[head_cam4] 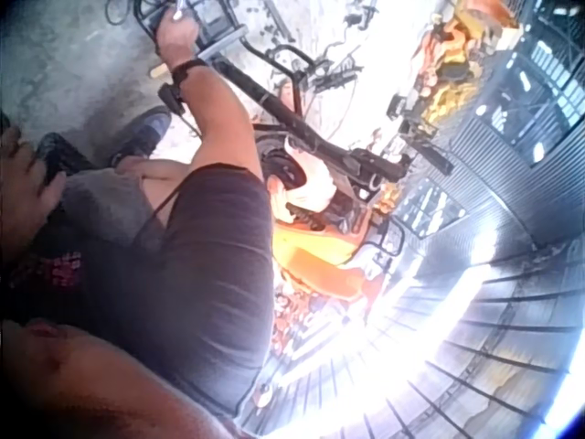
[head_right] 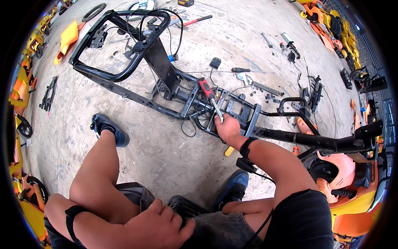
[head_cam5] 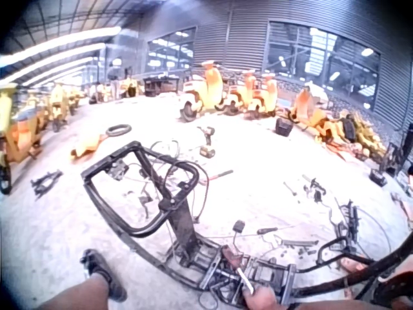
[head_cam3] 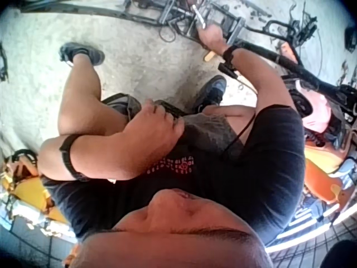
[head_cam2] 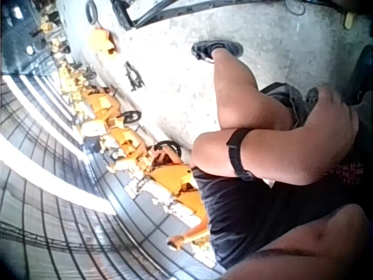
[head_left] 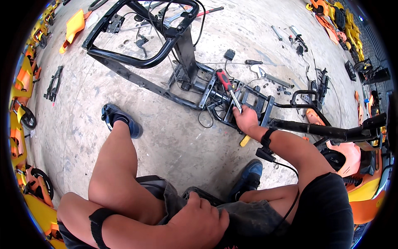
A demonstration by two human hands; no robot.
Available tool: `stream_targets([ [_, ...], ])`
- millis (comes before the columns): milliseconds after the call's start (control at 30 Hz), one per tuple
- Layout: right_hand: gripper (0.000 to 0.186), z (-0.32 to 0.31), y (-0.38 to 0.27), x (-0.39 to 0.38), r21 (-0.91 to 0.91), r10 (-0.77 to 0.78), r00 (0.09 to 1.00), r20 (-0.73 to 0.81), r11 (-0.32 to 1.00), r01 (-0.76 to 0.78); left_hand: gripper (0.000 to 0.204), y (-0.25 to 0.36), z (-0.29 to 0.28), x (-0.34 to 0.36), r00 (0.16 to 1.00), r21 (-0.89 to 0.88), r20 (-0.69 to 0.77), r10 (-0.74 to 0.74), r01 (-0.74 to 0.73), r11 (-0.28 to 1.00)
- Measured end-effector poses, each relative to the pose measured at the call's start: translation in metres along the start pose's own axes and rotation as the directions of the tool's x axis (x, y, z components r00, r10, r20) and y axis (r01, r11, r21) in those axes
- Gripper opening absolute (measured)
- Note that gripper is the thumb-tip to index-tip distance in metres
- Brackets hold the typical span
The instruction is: The person sits on the floor and uses a ratchet wrench to tighten bolts on a black metal scooter frame, holding a component steady with one hand while turning the tool with the other.
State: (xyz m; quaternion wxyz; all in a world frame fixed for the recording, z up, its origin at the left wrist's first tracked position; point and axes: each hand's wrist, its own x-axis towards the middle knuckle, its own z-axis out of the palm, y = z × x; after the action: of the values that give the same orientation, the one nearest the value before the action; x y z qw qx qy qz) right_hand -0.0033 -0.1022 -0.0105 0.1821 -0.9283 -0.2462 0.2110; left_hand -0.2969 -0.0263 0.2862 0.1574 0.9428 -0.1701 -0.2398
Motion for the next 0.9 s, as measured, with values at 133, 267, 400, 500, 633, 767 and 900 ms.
stream_targets([
  [133, 0.036, -0.005, 0.009, -0.003, -0.025, -0.207, 0.978, 0.032, 0.978, 0.208, 0.034, 0.001, 0.000, 0.002, 1.000, -0.011, -0.004, -0.005, 0.005, 1.000],
  [267, 0.032, -0.005, 0.018, 0.005, -0.062, -0.384, 0.921, 0.060, 0.920, 0.387, 0.034, 0.002, 0.002, 0.004, 1.000, -0.007, -0.016, -0.007, 0.007, 1.000],
  [400, 0.026, -0.005, 0.028, 0.015, -0.088, -0.632, 0.760, 0.149, 0.757, 0.647, 0.035, 0.000, 0.003, 0.005, 1.000, 0.010, -0.030, -0.008, 0.009, 1.000],
  [500, 0.019, -0.009, 0.031, 0.018, -0.070, -0.766, 0.586, 0.265, 0.590, 0.804, 0.035, 0.000, 0.004, 0.007, 1.000, 0.007, -0.019, -0.022, 0.022, 1.000],
  [633, 0.018, -0.013, 0.029, 0.022, 0.009, -0.808, 0.504, 0.305, 0.531, 0.847, 0.035, 0.001, 0.004, 0.005, 0.998, 0.061, -0.054, -0.024, 0.027, 0.998],
  [767, 0.018, -0.019, 0.030, 0.030, 0.031, -0.856, 0.358, 0.374, 0.397, 0.917, 0.034, 0.000, 0.005, 0.004, 0.998, 0.059, -0.057, -0.010, 0.014, 0.998],
  [900, 0.018, -0.021, 0.026, 0.032, 0.034, -0.855, 0.281, 0.435, 0.328, 0.944, 0.035, 0.000, 0.005, 0.004, 0.999, 0.043, -0.042, -0.015, 0.017, 0.999],
])
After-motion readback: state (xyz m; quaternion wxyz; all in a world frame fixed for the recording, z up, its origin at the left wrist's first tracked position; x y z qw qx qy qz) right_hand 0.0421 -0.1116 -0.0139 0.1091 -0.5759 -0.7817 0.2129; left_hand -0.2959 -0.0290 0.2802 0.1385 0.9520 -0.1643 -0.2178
